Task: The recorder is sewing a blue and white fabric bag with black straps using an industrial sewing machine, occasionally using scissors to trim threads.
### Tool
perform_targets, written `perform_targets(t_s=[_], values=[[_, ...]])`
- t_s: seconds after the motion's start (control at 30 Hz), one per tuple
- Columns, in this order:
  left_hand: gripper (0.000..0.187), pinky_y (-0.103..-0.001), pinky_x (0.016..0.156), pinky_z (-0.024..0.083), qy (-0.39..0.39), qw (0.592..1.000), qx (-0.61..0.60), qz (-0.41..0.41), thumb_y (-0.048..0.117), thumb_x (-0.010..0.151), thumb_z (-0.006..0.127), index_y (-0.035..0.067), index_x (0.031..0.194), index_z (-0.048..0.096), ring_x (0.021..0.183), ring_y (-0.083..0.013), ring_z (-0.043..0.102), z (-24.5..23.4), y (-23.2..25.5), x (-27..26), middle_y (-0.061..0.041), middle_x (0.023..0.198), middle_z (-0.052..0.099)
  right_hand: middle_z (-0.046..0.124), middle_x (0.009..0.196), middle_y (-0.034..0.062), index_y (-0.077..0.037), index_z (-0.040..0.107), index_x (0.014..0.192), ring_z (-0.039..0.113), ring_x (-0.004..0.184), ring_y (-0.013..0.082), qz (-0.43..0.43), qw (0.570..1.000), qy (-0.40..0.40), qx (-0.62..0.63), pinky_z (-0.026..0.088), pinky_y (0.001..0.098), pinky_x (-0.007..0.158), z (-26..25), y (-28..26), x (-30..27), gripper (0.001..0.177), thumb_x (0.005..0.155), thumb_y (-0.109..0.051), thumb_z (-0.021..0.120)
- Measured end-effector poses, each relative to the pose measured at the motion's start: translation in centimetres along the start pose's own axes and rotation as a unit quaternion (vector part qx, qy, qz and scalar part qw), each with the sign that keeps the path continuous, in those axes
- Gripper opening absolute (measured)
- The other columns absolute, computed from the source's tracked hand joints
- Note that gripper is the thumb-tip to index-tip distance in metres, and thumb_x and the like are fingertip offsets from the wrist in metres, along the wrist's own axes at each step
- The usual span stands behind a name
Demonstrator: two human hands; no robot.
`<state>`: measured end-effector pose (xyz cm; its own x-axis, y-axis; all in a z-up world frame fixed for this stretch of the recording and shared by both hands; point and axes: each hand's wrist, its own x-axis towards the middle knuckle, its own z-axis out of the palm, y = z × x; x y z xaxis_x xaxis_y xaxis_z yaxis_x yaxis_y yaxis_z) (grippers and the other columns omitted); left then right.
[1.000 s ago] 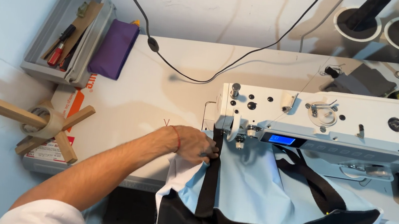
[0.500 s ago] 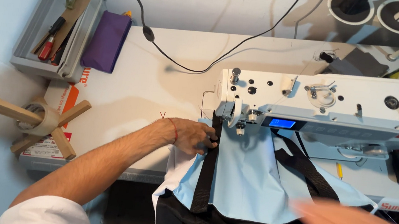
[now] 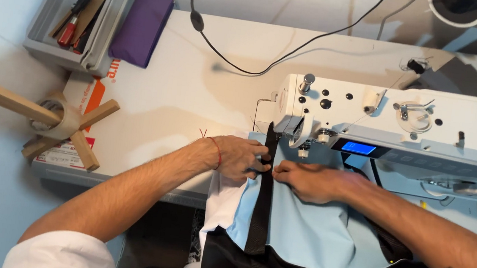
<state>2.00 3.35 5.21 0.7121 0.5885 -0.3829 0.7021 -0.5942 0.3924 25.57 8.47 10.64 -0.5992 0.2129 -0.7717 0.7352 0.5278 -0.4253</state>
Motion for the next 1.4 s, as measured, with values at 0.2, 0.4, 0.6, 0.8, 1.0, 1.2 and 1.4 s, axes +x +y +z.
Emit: perform_targets(t_s=[0.2,0.4,0.6,0.8,1.0,1.2,1.4], values=[[0.050,-0.041,0.115,0.034,0.002,1.000,0.020,-0.021,0.036,0.095,0.058,0.021,0.143,0.058,0.139,-0.0240,0.041,-1.6,1.4,-1.1,-0.004,0.146,0.047,0.044,0.152,0.0117,-0.017,0.033,0.155,0.050,0.136,0.0317,-0.115,0.992,0.042,-0.019,0.042,0.0428,0.113,0.1,-0.1,-1.7,0.053,0.102,-0.014,0.041],[0.047,-0.044,0.113,0.037,0.062,0.998,-0.009,0.006,0.033,0.090,0.062,0.015,0.133,0.066,0.134,-0.0283,0.051,-1.9,0.9,-1.3,-0.009,0.142,0.056,0.032,0.159,0.0058,-0.017,0.033,0.156,0.054,0.129,0.0306,-0.103,0.981,0.115,-0.115,0.052,0.0404,0.103,2.3,0.0,-1.0,0.063,0.096,0.002,0.040],[0.043,-0.042,0.093,0.056,0.229,0.969,-0.049,-0.078,0.040,0.092,0.070,0.006,0.117,0.074,0.111,-0.0298,0.069,1.2,0.0,1.1,-0.012,0.133,0.067,0.033,0.160,0.0050,-0.013,0.038,0.153,0.054,0.129,0.0292,-0.124,0.961,0.145,-0.201,0.057,0.0375,0.097,1.8,-0.5,-1.1,0.059,0.096,0.000,0.043],[0.033,-0.040,0.079,0.060,0.237,0.960,0.007,-0.145,0.035,0.082,0.077,0.006,0.099,0.077,0.103,-0.0259,0.069,0.6,2.1,1.4,-0.008,0.118,0.068,0.031,0.161,0.0025,-0.015,0.037,0.156,0.052,0.132,0.0259,-0.092,0.971,0.120,-0.186,0.058,0.0348,0.095,2.5,-0.1,-0.2,0.064,0.094,0.003,0.041],[0.038,-0.039,0.075,0.062,0.243,0.956,0.017,-0.161,0.036,0.080,0.080,0.003,0.099,0.075,0.104,-0.0257,0.068,0.6,2.5,1.2,-0.009,0.114,0.065,0.033,0.161,0.0008,-0.019,0.038,0.153,0.055,0.130,0.0262,-0.074,0.978,0.111,-0.160,0.058,0.0350,0.095,1.7,-1.8,-1.0,0.061,0.096,0.002,0.041],[0.039,-0.041,0.076,0.062,0.247,0.955,0.001,-0.165,0.036,0.081,0.079,0.004,0.103,0.074,0.103,-0.0273,0.069,1.1,2.8,0.8,-0.009,0.127,0.064,0.035,0.160,0.0004,-0.022,0.039,0.155,0.056,0.130,0.0282,-0.085,0.978,0.115,-0.149,0.055,0.0386,0.101,3.4,0.0,0.0,0.061,0.097,-0.001,0.039],[0.035,-0.040,0.088,0.060,0.293,0.941,-0.038,-0.167,0.036,0.086,0.076,0.006,0.104,0.074,0.120,-0.0242,0.065,3.7,1.7,1.2,-0.006,0.140,0.063,0.036,0.160,0.0052,-0.017,0.040,0.152,0.050,0.136,0.0324,-0.123,0.963,0.158,-0.182,0.048,0.0435,0.107,3.7,-0.3,0.0,0.054,0.099,-0.005,0.038]])
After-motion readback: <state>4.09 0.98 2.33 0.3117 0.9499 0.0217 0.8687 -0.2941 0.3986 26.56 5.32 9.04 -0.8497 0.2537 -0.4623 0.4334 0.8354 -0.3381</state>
